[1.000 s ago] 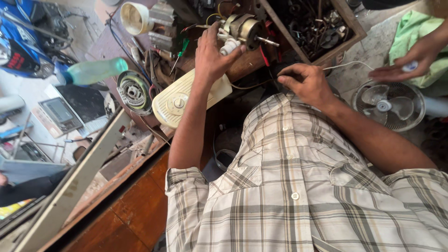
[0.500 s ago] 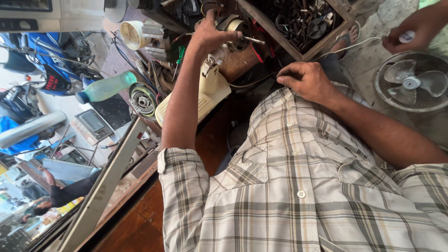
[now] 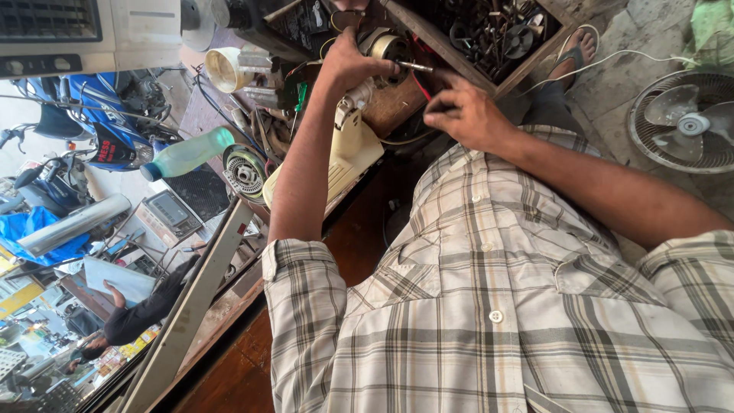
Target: The person repairs a small electrical appliance, likely a fan motor, by manipulating wires and using a screwdriver to adjust internal components. They repeatedly disassemble and reassemble parts of the motor housing while working at a cluttered workbench.
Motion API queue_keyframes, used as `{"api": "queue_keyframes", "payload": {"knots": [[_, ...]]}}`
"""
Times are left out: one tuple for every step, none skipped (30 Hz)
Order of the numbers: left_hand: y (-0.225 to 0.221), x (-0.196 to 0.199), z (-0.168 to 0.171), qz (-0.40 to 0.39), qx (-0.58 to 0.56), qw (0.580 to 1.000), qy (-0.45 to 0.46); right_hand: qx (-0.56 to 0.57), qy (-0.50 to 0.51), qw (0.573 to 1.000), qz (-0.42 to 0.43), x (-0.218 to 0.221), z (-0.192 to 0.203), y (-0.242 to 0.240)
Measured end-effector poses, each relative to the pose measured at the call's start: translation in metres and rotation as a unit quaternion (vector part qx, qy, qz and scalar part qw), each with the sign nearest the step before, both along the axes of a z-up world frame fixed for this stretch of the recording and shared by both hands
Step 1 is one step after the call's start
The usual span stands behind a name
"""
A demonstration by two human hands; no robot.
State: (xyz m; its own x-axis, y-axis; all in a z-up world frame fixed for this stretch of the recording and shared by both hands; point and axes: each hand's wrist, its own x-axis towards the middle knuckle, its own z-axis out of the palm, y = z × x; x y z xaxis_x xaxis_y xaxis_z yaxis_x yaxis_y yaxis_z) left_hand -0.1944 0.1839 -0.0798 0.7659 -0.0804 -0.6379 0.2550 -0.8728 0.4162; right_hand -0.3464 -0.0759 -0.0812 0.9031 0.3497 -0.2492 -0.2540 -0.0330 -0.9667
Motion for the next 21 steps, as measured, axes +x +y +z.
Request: {"api": "queue_keyframes", "payload": {"knots": [[0.0,-0.001,-0.001,-0.009,0.013,1.0,-0.01,0.022,-0.006,1.0,-0.014,0.003,-0.003,0.005],[0.0,0.0,-0.001,-0.019,0.026,0.999,-0.019,0.019,0.007,1.0,-0.011,0.005,-0.005,0.01],[-0.001,0.001,-0.001,-0.027,0.039,0.998,-0.029,0.015,0.019,1.0,-0.008,0.008,-0.007,0.013],[-0.002,0.0,-0.001,-0.027,0.048,0.998,-0.026,0.011,0.031,0.999,-0.004,0.01,-0.008,0.017],[-0.004,-0.002,0.0,-0.026,0.057,0.998,-0.023,0.023,0.018,0.999,-0.016,0.012,-0.009,0.02],[-0.007,-0.004,0.0,-0.026,0.065,0.997,-0.02,0.035,0.005,0.999,-0.028,0.014,-0.009,0.022],[-0.009,-0.007,0.002,-0.048,0.101,0.991,-0.072,0.046,-0.008,0.998,-0.041,0.014,-0.009,0.023],[-0.011,-0.012,0.002,-0.069,0.137,0.98,-0.125,0.037,-0.002,0.998,-0.042,0.017,-0.01,0.023],[-0.013,-0.018,0.004,-0.09,0.173,0.965,-0.175,0.027,0.005,0.999,-0.044,0.017,-0.01,0.024],[-0.013,-0.024,0.006,-0.066,0.172,0.969,-0.162,0.018,0.012,0.999,-0.045,0.017,-0.009,0.024],[-0.012,-0.031,0.009,-0.042,0.172,0.973,-0.15,0.015,-0.013,0.999,-0.047,0.018,-0.008,0.025],[-0.01,-0.033,0.012,-0.019,0.171,0.975,-0.137,0.013,-0.038,0.998,-0.05,0.018,-0.006,0.027],[-0.007,-0.035,0.014,0.002,0.146,0.983,-0.113,0.01,-0.063,0.997,-0.053,0.019,-0.005,0.028],[-0.004,-0.036,0.017,0.023,0.12,0.988,-0.089,-0.005,-0.063,0.997,-0.047,0.02,-0.003,0.029],[-0.001,-0.037,0.019,0.045,0.094,0.992,-0.064,-0.02,-0.062,0.997,-0.04,0.022,-0.001,0.03],[-0.001,-0.038,0.019,0.032,0.098,0.992,-0.066,-0.034,-0.062,0.997,-0.033,0.024,0.001,0.031],[-0.001,-0.036,0.019,0.019,0.102,0.992,-0.068,-0.049,-0.062,0.997,-0.026,0.026,0.002,0.031],[-0.002,-0.034,0.019,0.006,0.105,0.992,-0.07,-0.064,-0.061,0.996,-0.019,0.03,0.003,0.031],[-0.004,-0.033,0.019,0.011,0.111,0.992,-0.064,-0.079,-0.06,0.995,-0.01,0.031,0.004,0.031],[-0.006,-0.032,0.019,0.015,0.117,0.991,-0.057,-0.113,-0.056,0.992,0.004,0.033,0.003,0.03],[-0.009,-0.031,0.02,0.02,0.122,0.991,-0.05,-0.147,-0.052,0.988,0.019,0.034,0.003,0.03]]}}
